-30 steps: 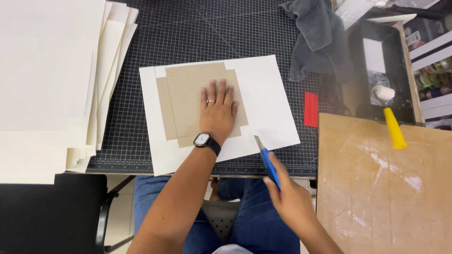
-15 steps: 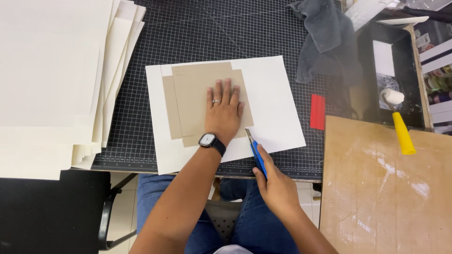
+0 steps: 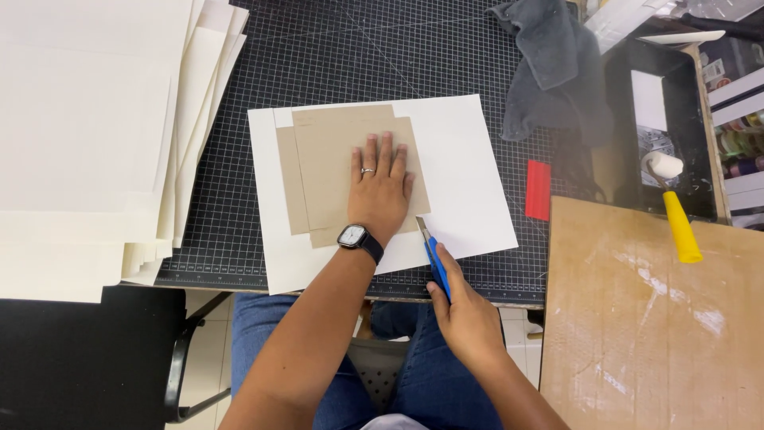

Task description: Trim white paper sheets using a utility knife and a cardboard template on a cutting mat

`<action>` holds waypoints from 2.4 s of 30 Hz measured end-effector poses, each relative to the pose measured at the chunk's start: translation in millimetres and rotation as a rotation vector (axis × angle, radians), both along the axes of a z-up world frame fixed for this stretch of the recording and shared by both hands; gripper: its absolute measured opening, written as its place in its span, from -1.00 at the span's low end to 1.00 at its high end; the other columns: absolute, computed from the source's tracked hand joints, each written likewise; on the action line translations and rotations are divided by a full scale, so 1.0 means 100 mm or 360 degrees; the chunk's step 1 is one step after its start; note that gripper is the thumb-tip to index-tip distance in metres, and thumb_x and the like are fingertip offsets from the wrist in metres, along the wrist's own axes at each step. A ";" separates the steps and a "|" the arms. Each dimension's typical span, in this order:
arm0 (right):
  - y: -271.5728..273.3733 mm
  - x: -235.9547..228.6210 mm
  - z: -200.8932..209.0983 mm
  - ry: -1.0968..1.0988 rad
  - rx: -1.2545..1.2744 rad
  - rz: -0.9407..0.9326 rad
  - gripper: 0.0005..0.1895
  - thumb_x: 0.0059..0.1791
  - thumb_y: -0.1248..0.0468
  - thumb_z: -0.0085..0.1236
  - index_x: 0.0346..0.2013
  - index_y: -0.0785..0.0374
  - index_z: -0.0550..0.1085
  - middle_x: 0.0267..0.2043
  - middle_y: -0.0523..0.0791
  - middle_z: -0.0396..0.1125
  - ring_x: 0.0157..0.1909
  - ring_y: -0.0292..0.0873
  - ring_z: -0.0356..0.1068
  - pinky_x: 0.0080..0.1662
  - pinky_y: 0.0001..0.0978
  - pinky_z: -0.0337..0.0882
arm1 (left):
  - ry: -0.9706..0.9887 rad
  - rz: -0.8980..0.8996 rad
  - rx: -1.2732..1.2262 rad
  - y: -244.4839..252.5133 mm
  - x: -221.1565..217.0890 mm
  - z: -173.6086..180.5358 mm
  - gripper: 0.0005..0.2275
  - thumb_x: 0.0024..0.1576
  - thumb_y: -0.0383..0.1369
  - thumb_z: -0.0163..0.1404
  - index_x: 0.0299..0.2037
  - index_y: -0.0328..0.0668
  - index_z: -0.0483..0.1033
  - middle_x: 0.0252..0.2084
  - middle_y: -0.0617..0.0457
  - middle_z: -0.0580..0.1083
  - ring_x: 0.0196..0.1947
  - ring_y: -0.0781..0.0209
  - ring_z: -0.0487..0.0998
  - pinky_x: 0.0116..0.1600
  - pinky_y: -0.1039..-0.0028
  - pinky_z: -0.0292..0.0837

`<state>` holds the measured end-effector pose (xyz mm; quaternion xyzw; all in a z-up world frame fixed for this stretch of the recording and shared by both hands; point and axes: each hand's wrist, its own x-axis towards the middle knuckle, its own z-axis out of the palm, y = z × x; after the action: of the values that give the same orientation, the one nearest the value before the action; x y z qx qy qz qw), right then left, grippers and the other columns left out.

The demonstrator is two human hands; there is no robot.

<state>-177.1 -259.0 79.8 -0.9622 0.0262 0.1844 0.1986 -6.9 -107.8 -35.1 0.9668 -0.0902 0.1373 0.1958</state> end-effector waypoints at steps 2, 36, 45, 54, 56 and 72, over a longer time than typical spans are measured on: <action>0.01 0.00 0.02 0.0018 0.0001 -0.0058 -0.31 0.08 -0.09 -0.23 0.51 -0.32 -0.10 0.26 -0.18 0.40 -0.15 0.21 0.54 -0.20 0.12 0.48 | -0.0063 0.0005 -0.0020 0.00 0.00 0.00 -0.52 0.36 -0.11 -0.34 0.43 -0.15 0.24 0.55 -0.15 0.04 0.55 -0.22 -0.07 0.55 -0.12 -0.26; -0.03 0.09 0.27 0.0059 -0.0085 0.0384 -0.40 0.12 0.17 -0.20 0.47 0.09 0.03 -0.08 0.27 0.49 -0.31 0.28 0.59 -0.41 -0.01 0.53 | 0.0622 -0.0009 0.0175 0.01 -0.02 0.31 -0.50 0.40 -0.07 -0.46 0.53 0.00 -0.03 0.62 -0.01 -0.18 0.59 -0.14 -0.35 0.57 -0.06 -0.60; -0.24 -0.49 0.09 0.0224 -0.0384 0.0283 -0.28 0.11 0.02 -0.22 0.55 -0.25 -0.16 -0.35 -0.09 0.48 -0.38 0.12 0.46 -0.42 0.02 0.34 | 0.0074 -0.0015 -0.0011 -0.01 0.02 0.01 -0.51 0.38 -0.12 -0.43 0.46 -0.16 0.15 0.57 -0.13 -0.03 0.57 -0.21 -0.18 0.56 -0.14 -0.38; -0.37 -0.41 0.73 0.0451 -0.0287 0.0160 -0.29 0.02 -0.15 -0.17 0.47 -0.54 -0.08 0.13 -0.30 0.50 -0.05 0.15 0.55 -0.06 -0.09 0.51 | -0.0304 -0.0018 -0.0426 0.17 -0.28 0.33 -0.69 0.34 -0.29 -0.16 0.24 -0.07 0.46 0.47 -0.14 0.20 0.49 -0.25 0.10 0.55 -0.09 -0.12; -0.23 -0.21 1.02 0.0481 -0.0020 -0.0384 -0.20 0.02 -0.09 -0.15 0.55 -0.52 -0.12 -0.28 -0.24 0.57 -0.36 -0.25 0.62 -0.17 -0.37 0.59 | -0.0368 0.0146 -0.0969 0.29 -0.61 0.49 -0.75 0.31 -0.42 -0.06 0.17 -0.06 0.51 0.40 -0.21 0.27 0.45 -0.35 0.17 0.44 -0.12 0.16; 0.42 1.54 0.00 -0.0478 0.0783 -0.0357 -0.38 0.20 -0.01 -0.11 0.52 0.04 0.04 0.02 0.11 0.48 0.11 0.16 0.48 0.17 0.11 0.40 | 0.0623 0.0389 -0.1978 0.71 -1.55 1.12 -0.64 0.20 -0.38 0.05 0.23 -0.08 0.44 0.42 -0.35 0.00 0.47 -0.55 0.01 0.42 -0.19 0.08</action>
<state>-23.1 -216.7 79.7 -0.8929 0.0570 0.0180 0.4464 -162.1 -36.8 77.1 0.6844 0.1533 0.0069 0.7128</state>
